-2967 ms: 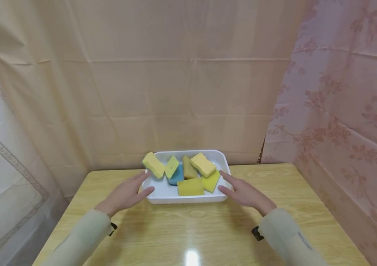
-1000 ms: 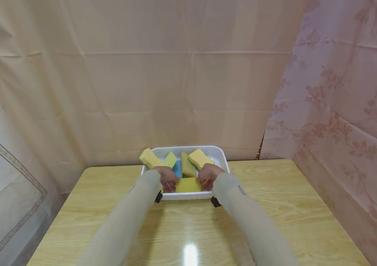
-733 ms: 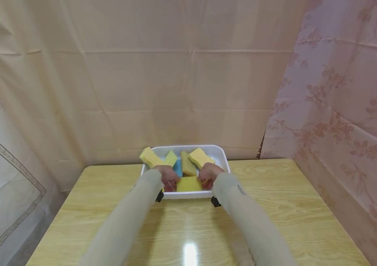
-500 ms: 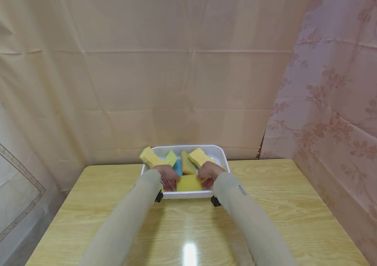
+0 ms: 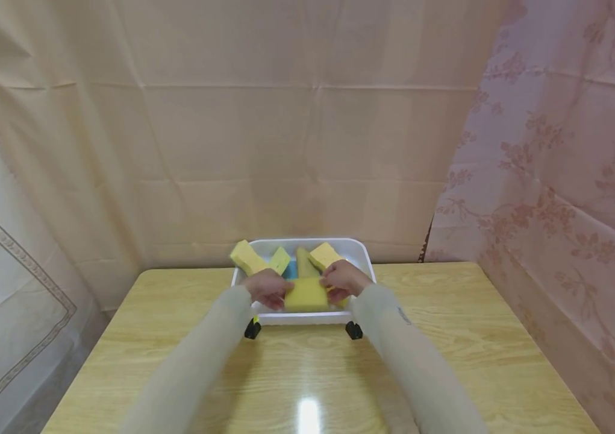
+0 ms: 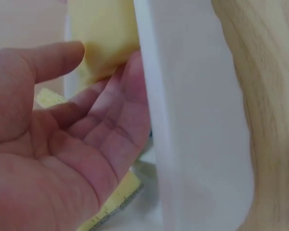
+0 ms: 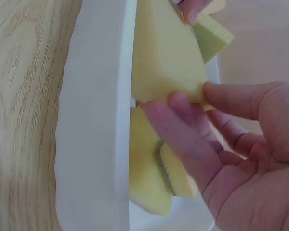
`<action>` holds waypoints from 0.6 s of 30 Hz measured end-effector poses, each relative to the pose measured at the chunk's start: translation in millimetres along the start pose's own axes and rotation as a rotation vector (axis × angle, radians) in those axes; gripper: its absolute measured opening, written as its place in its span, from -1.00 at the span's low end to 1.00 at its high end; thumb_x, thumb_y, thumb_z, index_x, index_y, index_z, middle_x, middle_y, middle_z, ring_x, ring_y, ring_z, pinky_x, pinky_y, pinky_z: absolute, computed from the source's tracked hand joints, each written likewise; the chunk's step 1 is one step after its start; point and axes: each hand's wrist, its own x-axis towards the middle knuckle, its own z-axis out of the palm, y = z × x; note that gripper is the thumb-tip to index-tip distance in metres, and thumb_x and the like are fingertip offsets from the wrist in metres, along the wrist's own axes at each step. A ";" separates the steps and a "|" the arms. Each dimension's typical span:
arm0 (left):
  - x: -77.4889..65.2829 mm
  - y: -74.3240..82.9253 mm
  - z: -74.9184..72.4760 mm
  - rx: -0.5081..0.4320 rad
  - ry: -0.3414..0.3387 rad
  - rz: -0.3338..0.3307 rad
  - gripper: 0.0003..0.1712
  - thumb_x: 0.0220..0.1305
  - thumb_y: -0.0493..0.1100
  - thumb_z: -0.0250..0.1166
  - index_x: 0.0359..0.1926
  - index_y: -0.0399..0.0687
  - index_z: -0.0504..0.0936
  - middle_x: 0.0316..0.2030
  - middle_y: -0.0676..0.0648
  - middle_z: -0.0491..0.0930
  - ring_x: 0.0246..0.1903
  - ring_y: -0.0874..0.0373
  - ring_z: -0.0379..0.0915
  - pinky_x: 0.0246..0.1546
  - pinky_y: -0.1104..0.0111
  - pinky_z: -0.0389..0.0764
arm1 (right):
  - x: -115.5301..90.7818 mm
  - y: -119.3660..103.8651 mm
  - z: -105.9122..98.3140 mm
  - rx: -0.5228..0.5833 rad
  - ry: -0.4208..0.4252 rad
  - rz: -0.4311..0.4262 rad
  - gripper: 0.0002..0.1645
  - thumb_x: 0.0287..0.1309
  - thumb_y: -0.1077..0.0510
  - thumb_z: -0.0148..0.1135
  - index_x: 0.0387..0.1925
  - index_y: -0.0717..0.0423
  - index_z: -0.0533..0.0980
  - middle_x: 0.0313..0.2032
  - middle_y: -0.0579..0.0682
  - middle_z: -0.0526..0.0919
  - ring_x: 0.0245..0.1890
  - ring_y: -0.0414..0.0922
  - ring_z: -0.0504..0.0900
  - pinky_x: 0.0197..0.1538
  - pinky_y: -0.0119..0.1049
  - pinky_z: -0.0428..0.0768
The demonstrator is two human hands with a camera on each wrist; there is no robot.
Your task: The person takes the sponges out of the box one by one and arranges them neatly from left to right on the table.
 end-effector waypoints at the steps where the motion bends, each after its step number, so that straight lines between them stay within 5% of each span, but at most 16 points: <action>1: -2.8 -0.6 -0.5 -0.013 0.002 0.020 -0.73 0.39 -0.13 0.25 -0.21 -0.33 0.61 -0.35 -0.19 0.67 -0.47 0.05 0.64 -0.26 0.21 0.75 | -0.1 1.0 -0.4 0.027 0.001 -0.008 -0.63 0.39 0.22 0.21 0.11 0.36 0.45 -0.28 0.11 0.58 -0.47 -0.12 0.63 -0.22 -0.15 0.75; 10: -28.1 -8.1 -7.4 0.002 0.107 0.239 -0.51 0.44 -0.11 0.23 0.17 -0.45 0.53 -0.15 -0.26 0.65 -0.30 -0.04 0.66 -0.31 0.25 0.74 | -5.6 7.0 7.3 0.225 0.005 -0.082 -0.57 0.35 0.21 0.25 0.13 0.33 0.39 -0.22 0.13 0.58 -0.43 -0.07 0.67 -0.13 -0.07 0.74; 18: -59.6 -16.9 -19.1 0.194 0.334 0.382 -0.49 0.40 -0.09 0.25 0.24 -0.32 0.55 -0.09 -0.16 0.67 -0.18 -0.01 0.65 -0.10 0.12 0.65 | -21.9 -7.9 42.1 0.200 0.057 -0.189 -0.63 0.34 0.24 0.25 0.09 0.32 0.41 -0.22 0.14 0.53 -0.46 -0.05 0.65 -0.27 -0.10 0.76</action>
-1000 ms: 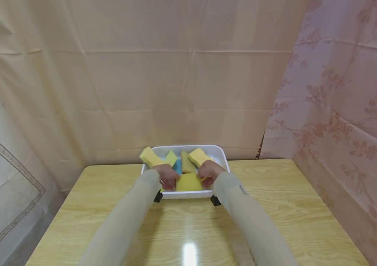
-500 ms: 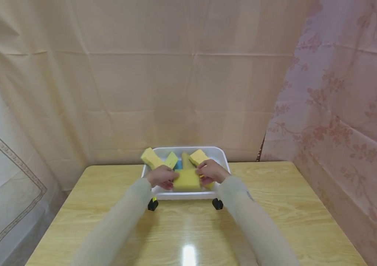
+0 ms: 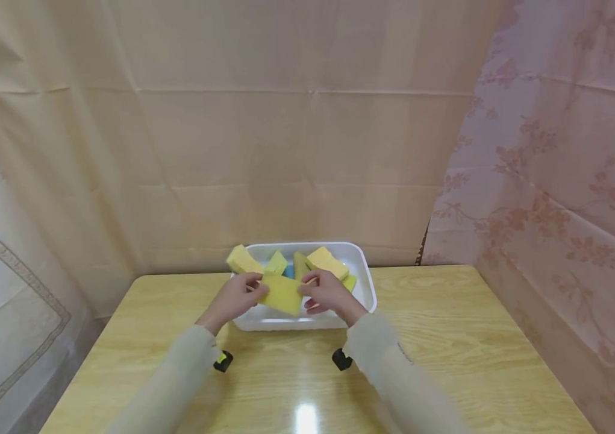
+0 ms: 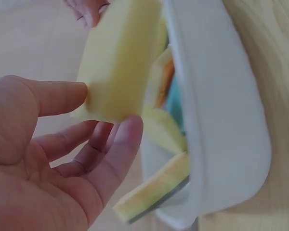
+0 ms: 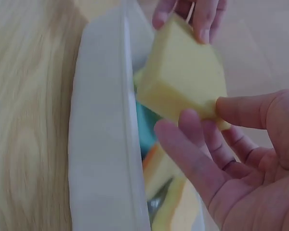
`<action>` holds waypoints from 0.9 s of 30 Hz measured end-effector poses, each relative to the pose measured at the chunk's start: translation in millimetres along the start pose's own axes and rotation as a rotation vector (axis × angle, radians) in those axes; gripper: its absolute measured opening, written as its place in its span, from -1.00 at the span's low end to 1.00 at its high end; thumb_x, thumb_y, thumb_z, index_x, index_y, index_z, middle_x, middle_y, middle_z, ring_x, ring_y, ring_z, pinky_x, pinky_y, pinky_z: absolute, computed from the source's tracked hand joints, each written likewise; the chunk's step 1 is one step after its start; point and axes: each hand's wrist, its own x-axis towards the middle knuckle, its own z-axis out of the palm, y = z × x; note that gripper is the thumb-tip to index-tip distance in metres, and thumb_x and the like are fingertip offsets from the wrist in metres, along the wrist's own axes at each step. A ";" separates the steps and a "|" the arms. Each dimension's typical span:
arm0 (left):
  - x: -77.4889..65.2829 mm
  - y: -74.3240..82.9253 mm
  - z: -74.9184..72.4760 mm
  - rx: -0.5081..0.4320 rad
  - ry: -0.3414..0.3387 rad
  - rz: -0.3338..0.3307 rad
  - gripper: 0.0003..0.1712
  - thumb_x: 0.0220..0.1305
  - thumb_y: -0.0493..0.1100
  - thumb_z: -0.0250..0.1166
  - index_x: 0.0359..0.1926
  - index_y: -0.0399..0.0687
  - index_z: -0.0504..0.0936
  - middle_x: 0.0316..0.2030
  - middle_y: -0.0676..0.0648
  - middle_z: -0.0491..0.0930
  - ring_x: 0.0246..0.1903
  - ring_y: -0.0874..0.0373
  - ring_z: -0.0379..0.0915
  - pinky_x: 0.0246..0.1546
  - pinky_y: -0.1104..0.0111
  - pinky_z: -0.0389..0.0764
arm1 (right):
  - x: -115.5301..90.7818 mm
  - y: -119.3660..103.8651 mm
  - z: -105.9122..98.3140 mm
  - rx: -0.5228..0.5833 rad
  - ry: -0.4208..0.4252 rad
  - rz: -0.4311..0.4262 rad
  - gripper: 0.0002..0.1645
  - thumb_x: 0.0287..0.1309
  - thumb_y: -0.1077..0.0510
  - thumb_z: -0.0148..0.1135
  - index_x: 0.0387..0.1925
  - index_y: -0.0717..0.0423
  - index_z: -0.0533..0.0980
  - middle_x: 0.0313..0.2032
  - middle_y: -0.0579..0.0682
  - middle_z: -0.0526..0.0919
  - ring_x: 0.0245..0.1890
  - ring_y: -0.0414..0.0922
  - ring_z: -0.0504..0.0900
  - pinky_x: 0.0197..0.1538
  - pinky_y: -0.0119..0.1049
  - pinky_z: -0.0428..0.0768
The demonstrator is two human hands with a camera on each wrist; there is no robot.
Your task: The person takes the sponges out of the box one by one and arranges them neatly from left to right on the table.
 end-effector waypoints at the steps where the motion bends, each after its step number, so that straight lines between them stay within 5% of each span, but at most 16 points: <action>1: -3.3 0.5 -2.7 0.018 0.021 0.013 -0.51 0.40 -0.10 0.26 0.22 -0.31 0.57 -0.09 -0.15 0.67 -0.17 0.00 0.63 -0.07 0.10 0.64 | -2.8 -1.3 4.3 -0.008 0.004 -0.015 -0.64 0.34 0.23 0.25 0.08 0.31 0.41 -0.21 0.15 0.54 -0.46 -0.05 0.65 -0.29 -0.09 0.76; 9: -21.1 6.2 -29.0 0.095 0.167 0.065 -0.60 0.39 -0.10 0.30 0.14 -0.20 0.66 -0.06 -0.14 0.65 -0.15 -0.02 0.54 -0.14 0.10 0.62 | -21.0 -8.6 40.5 0.007 -0.043 -0.094 -0.68 0.35 0.20 0.27 0.00 0.28 0.41 -0.19 0.24 0.60 -0.45 0.00 0.68 -0.29 0.02 0.75; 17: -40.0 4.4 -47.3 0.082 0.232 0.079 -0.66 0.40 -0.11 0.32 0.11 -0.15 0.69 0.06 -0.17 0.60 -0.02 -0.07 0.51 -0.05 0.06 0.64 | -31.1 -13.6 75.3 -0.195 -0.060 -0.239 -0.56 0.36 0.12 0.25 0.14 0.30 0.42 -0.31 0.04 0.64 -0.43 0.12 0.71 -0.41 -0.22 0.71; 27: -82.9 -18.6 -56.3 0.080 0.367 0.074 -0.66 0.42 -0.24 0.29 0.15 -0.27 0.66 0.07 -0.24 0.66 0.05 -0.11 0.59 0.00 -0.02 0.66 | -34.3 -18.1 124.8 -0.182 -0.079 -0.193 -0.65 0.31 0.16 0.32 0.06 0.19 0.48 -0.42 -0.03 0.64 -0.50 0.01 0.69 -0.45 -0.19 0.71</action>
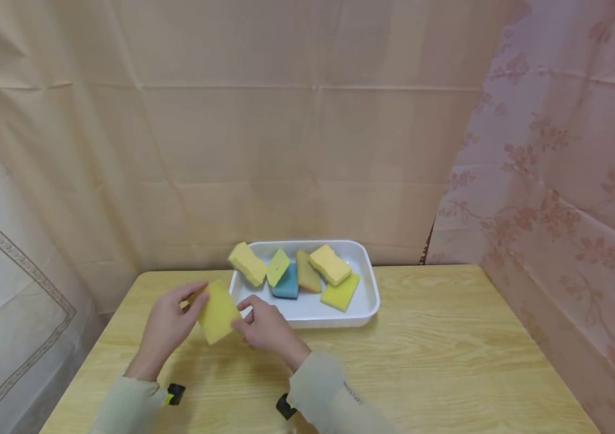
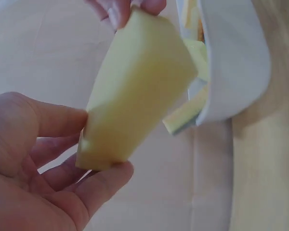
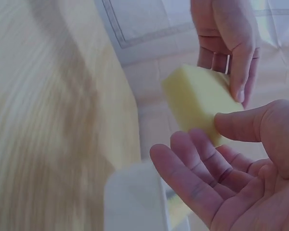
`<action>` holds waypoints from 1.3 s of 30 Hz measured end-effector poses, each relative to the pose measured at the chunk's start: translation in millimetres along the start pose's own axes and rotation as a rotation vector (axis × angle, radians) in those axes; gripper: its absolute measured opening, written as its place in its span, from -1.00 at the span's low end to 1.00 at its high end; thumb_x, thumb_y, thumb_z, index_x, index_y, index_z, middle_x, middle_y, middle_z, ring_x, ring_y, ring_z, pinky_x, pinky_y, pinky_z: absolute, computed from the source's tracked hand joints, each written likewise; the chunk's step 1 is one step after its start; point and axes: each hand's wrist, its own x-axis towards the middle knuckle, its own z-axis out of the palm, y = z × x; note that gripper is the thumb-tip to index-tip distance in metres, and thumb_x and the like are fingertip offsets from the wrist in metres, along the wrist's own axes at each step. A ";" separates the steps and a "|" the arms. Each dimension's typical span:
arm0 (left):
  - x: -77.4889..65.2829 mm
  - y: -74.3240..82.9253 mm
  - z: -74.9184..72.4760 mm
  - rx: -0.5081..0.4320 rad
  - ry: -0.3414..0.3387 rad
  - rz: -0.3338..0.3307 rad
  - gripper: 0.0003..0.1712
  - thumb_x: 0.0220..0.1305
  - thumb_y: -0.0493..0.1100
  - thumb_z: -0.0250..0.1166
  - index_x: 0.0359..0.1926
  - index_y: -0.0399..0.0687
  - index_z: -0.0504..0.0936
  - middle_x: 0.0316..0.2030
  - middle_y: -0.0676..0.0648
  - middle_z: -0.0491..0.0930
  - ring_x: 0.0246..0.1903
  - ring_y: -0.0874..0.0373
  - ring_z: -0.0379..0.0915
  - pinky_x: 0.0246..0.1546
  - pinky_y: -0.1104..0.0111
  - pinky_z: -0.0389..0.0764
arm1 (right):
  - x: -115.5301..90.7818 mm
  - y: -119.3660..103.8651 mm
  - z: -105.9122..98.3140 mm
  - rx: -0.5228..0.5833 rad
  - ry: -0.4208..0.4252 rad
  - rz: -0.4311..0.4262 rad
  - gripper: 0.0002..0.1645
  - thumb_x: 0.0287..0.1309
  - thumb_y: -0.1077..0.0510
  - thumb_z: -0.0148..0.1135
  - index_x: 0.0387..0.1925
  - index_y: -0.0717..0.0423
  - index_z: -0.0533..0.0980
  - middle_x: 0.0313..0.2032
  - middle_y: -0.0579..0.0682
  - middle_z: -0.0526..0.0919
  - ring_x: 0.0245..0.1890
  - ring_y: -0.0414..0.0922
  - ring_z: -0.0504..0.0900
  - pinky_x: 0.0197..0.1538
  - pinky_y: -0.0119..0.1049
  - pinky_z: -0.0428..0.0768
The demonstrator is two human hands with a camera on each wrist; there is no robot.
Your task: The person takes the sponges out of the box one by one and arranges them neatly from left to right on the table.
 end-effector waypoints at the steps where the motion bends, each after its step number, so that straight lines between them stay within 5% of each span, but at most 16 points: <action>1: -3.8 -3.0 -1.5 -0.004 0.016 -0.003 -0.66 0.42 -0.26 0.28 0.15 -0.28 0.65 0.08 -0.26 0.65 0.04 -0.12 0.59 0.01 -0.03 0.65 | 0.3 -1.9 4.4 0.013 -0.006 0.007 -0.66 0.31 0.17 0.33 0.04 0.18 0.48 -0.43 -0.03 0.64 -0.50 0.01 0.69 -0.45 -0.18 0.72; 12: -21.6 -40.1 -10.3 -0.004 0.119 -0.094 -0.68 0.43 -0.25 0.25 0.13 -0.32 0.64 0.09 -0.30 0.63 0.08 -0.13 0.55 -0.02 0.00 0.64 | 9.3 -2.4 53.1 0.038 -0.123 0.056 -0.69 0.33 0.10 0.33 -0.02 0.17 0.48 -0.45 -0.02 0.68 -0.49 0.06 0.71 -0.48 -0.21 0.69; 16: -23.4 -53.0 -6.6 -0.038 0.109 -0.133 -0.67 0.44 -0.23 0.26 0.12 -0.32 0.65 0.09 -0.30 0.62 0.11 -0.16 0.54 0.01 0.04 0.64 | 7.8 4.3 64.4 0.072 -0.090 0.071 -0.71 0.30 0.13 0.36 -0.07 0.18 0.49 -0.41 0.02 0.64 -0.52 0.13 0.68 -0.51 -0.17 0.67; 22: -28.6 -76.9 -1.7 -0.062 0.011 -0.257 -0.65 0.47 -0.17 0.22 0.15 -0.27 0.65 0.14 -0.28 0.61 0.13 -0.14 0.51 0.11 0.06 0.56 | 8.7 15.3 75.4 0.125 -0.045 0.107 -0.60 0.22 0.24 0.41 0.04 0.18 0.47 -0.28 -0.04 0.52 -0.57 -0.01 0.62 -0.49 -0.17 0.69; 28: -30.6 -97.6 7.3 -0.067 -0.107 -0.325 -0.65 0.46 -0.18 0.23 0.15 -0.27 0.64 0.16 -0.30 0.59 0.15 -0.14 0.47 0.18 -0.03 0.48 | 14.1 27.5 84.1 0.068 -0.065 0.120 -0.44 0.21 0.25 0.40 0.18 0.15 0.37 -0.43 -0.07 0.60 -0.62 -0.10 0.57 -0.48 -0.28 0.62; 39: -28.3 -108.6 16.9 -0.041 -0.184 -0.298 -0.72 0.45 -0.26 0.23 0.08 -0.30 0.67 0.09 -0.29 0.63 0.13 -0.18 0.51 0.17 -0.07 0.51 | 13.6 35.3 90.4 0.035 -0.080 0.169 -0.33 0.16 0.25 0.46 0.22 0.10 0.30 -0.54 -0.08 0.61 -0.70 -0.12 0.54 -0.58 -0.32 0.57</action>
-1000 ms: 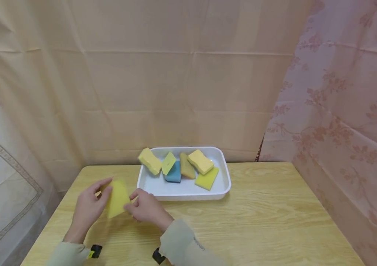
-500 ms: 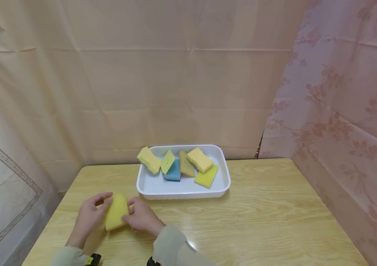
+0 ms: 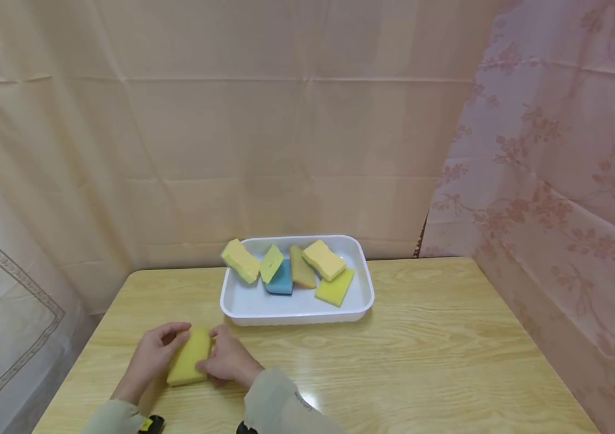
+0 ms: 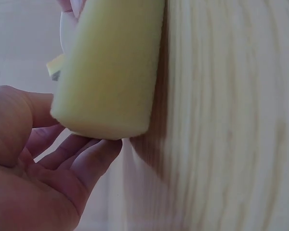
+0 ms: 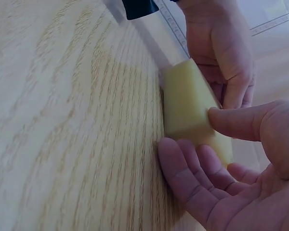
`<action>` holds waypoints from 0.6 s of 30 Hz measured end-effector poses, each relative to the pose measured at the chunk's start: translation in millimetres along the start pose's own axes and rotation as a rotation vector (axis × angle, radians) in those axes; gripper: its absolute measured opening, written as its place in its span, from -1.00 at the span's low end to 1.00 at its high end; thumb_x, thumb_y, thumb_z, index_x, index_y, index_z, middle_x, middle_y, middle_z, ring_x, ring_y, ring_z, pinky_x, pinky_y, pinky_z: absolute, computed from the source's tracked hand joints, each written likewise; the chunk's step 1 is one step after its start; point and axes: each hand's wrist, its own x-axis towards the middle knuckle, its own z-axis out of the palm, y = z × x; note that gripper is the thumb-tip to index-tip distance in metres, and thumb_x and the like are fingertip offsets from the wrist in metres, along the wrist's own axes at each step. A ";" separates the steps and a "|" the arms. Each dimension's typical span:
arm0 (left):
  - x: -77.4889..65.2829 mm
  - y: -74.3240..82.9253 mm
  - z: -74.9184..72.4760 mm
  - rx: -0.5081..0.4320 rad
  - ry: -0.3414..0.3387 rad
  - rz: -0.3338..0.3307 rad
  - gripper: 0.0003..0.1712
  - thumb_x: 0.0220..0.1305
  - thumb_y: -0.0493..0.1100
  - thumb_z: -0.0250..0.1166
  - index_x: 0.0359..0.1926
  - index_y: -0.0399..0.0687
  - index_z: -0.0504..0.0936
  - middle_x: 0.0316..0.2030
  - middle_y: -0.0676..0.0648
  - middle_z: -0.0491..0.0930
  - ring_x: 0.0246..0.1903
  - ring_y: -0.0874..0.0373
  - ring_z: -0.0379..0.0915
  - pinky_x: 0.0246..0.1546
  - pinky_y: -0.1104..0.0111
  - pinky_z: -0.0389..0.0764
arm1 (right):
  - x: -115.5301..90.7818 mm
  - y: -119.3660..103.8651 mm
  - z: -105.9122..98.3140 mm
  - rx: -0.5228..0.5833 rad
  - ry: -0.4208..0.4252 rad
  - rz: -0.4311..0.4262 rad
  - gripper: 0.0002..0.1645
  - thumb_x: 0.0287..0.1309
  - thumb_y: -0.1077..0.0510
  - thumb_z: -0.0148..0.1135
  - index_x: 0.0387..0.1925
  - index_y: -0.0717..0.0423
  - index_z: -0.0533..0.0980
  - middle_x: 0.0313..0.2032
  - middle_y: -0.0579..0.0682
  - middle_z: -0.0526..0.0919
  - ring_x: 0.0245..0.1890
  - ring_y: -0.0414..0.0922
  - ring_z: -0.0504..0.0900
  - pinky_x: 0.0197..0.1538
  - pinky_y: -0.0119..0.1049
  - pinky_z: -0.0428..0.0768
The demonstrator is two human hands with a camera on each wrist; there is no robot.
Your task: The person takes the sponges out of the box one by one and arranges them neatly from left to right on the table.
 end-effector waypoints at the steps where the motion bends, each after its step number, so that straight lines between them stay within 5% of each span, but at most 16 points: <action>1: -0.2 -0.6 -0.1 0.003 0.000 0.004 -0.72 0.44 -0.27 0.24 0.08 -0.30 0.67 0.06 -0.28 0.65 0.10 -0.15 0.53 0.15 -0.05 0.52 | -0.8 -0.7 0.4 0.002 0.002 0.008 -0.32 0.15 0.25 0.46 0.21 0.09 0.30 -0.54 -0.07 0.61 -0.71 -0.12 0.54 -0.59 -0.32 0.57; 9: -3.8 -2.6 -3.0 0.040 -0.032 0.018 -0.68 0.45 -0.25 0.23 0.12 -0.33 0.64 0.04 -0.29 0.65 0.06 -0.15 0.56 0.12 -0.04 0.54 | -5.8 -8.4 6.6 0.074 0.000 0.032 -0.26 0.11 0.31 0.46 0.25 0.10 0.28 -0.53 0.05 0.58 -0.72 -0.09 0.54 -0.62 -0.24 0.62; 13: -7.8 -0.3 -8.4 0.087 -0.040 -0.008 -0.61 0.45 -0.21 0.23 0.19 -0.35 0.58 0.11 -0.36 0.60 0.12 -0.24 0.54 0.13 -0.08 0.54 | -4.7 -10.1 9.4 0.039 0.013 0.054 -0.26 0.12 0.30 0.46 0.26 0.05 0.28 -0.55 0.05 0.57 -0.74 -0.09 0.52 -0.65 -0.23 0.62; 18: -13.4 -1.0 -14.1 0.154 -0.054 0.005 -0.62 0.41 -0.27 0.26 0.16 -0.41 0.58 0.03 -0.36 0.63 -0.04 -0.17 0.63 -0.04 0.01 0.65 | -0.8 -10.4 13.5 -0.014 0.020 0.060 -0.29 0.11 0.30 0.47 0.22 0.04 0.31 -0.57 0.02 0.57 -0.76 -0.10 0.53 -0.67 -0.25 0.61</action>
